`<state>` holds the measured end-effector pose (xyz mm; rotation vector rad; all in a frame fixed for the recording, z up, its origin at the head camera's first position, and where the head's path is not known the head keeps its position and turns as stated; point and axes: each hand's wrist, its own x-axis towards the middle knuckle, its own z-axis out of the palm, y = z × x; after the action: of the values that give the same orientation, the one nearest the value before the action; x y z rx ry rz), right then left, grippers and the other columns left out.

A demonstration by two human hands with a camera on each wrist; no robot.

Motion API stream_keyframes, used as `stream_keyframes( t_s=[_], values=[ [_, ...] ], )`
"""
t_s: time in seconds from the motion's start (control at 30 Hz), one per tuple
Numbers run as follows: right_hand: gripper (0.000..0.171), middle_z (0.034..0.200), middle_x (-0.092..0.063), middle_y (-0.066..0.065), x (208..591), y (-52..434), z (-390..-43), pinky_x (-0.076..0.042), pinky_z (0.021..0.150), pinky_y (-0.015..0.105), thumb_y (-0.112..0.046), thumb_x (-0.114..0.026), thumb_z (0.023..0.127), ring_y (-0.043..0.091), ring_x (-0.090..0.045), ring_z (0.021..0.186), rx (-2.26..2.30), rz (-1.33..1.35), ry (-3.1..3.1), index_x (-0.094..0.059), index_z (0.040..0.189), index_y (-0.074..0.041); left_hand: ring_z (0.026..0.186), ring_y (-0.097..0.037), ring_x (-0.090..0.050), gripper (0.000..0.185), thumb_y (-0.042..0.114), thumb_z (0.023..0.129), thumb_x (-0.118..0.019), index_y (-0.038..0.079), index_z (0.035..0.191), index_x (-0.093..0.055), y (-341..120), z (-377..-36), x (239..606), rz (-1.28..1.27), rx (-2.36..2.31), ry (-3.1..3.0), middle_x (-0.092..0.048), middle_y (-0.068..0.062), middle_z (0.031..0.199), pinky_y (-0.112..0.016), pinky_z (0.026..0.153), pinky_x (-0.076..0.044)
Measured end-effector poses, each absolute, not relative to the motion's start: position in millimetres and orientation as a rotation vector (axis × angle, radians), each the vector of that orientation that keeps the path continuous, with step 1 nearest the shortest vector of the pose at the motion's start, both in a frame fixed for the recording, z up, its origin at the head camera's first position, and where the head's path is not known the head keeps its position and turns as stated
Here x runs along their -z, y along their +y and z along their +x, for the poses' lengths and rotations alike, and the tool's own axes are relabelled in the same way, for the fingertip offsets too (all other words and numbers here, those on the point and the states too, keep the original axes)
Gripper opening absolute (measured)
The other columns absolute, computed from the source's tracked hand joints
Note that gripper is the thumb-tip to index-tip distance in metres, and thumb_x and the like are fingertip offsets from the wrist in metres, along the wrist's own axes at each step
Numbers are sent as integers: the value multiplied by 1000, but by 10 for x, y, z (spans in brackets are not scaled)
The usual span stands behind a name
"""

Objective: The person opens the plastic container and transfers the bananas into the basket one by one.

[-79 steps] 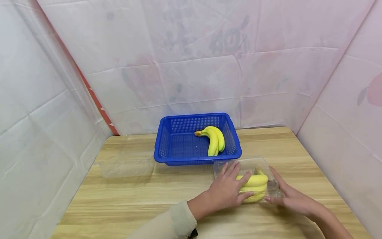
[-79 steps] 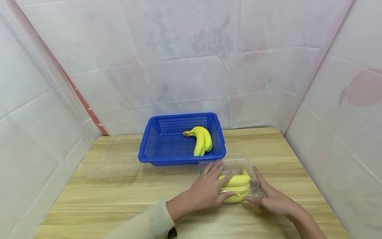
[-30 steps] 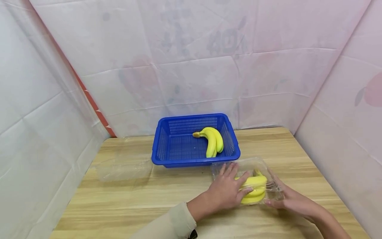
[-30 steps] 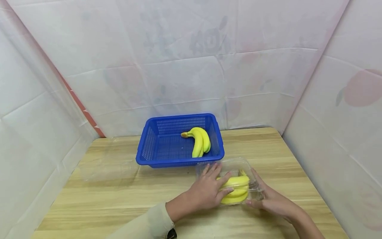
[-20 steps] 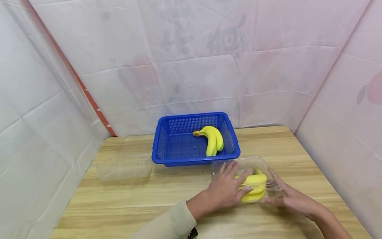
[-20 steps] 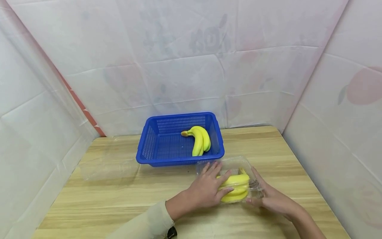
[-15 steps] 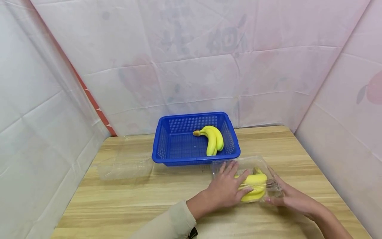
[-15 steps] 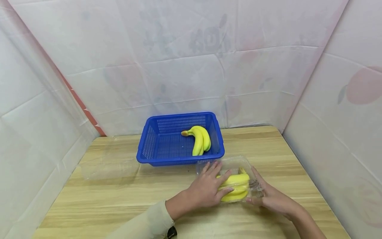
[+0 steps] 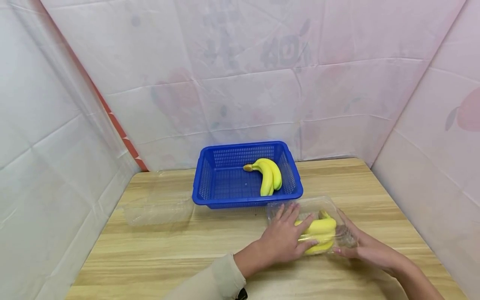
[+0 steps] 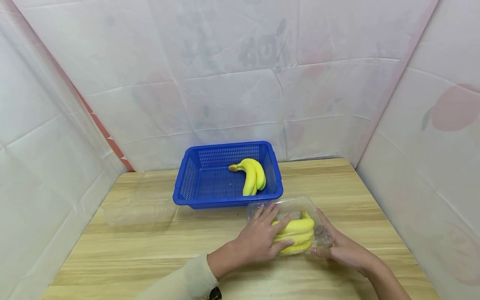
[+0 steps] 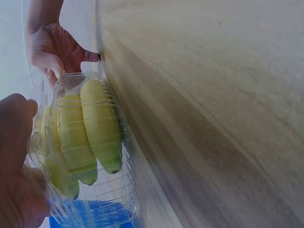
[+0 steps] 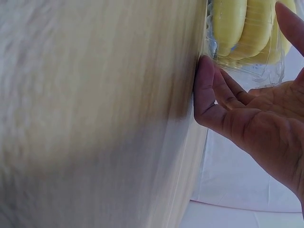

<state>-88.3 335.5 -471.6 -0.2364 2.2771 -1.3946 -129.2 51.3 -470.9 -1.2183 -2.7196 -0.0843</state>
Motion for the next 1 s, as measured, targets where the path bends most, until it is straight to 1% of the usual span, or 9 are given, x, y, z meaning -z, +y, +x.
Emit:
stream_keyframes(
  t_s=[0.13,0.33,0.47,0.63,0.87,1.0],
  values=[
    [116,178,17,26,4717,3358,-876,-7,110,90,-23,-73,100,60,10,158,1413,-266,2269,19,169,-39,163,-28,-35,69,69,110,-26,32,167,-36,499,-1280,4706,-1223,91,-2713,-42,-13,172,-51,132,-34],
    [116,177,19,28,4717,3363,-869,-2,108,90,-23,-73,100,63,13,157,1416,-251,2268,18,168,-41,163,-29,-36,68,67,110,-29,31,166,-39,491,-1275,4700,-1232,134,-2711,-43,-13,171,-50,133,-34],
    [116,176,21,29,4713,3363,-868,-2,108,90,-23,-72,100,65,14,156,1409,-246,2258,20,169,-39,162,-28,-37,67,67,110,-30,30,165,-41,487,-1274,4698,-1228,142,-2715,-44,-13,170,-50,132,-34],
    [116,176,21,28,4712,3360,-867,-4,109,90,-23,-71,101,64,14,157,1413,-251,2243,22,169,-36,162,-28,-39,66,66,110,-31,31,165,-42,488,-1267,4692,-1221,133,-2710,-46,-13,169,-50,132,-34],
    [116,176,21,28,4717,3368,-862,1,108,90,-23,-74,98,64,14,157,1413,-239,2277,16,166,-49,161,-28,-40,67,67,110,-30,30,165,-42,489,-1279,4694,-1225,121,-2707,-46,-13,169,-50,132,-35],
    [118,177,18,28,4719,3378,-856,3,107,91,-20,-77,96,63,13,157,1423,-251,2304,12,168,-47,160,-27,-42,66,67,110,-32,31,164,-43,492,-1292,4692,-1232,114,-2687,-47,-13,168,-50,131,-36]
  ],
)
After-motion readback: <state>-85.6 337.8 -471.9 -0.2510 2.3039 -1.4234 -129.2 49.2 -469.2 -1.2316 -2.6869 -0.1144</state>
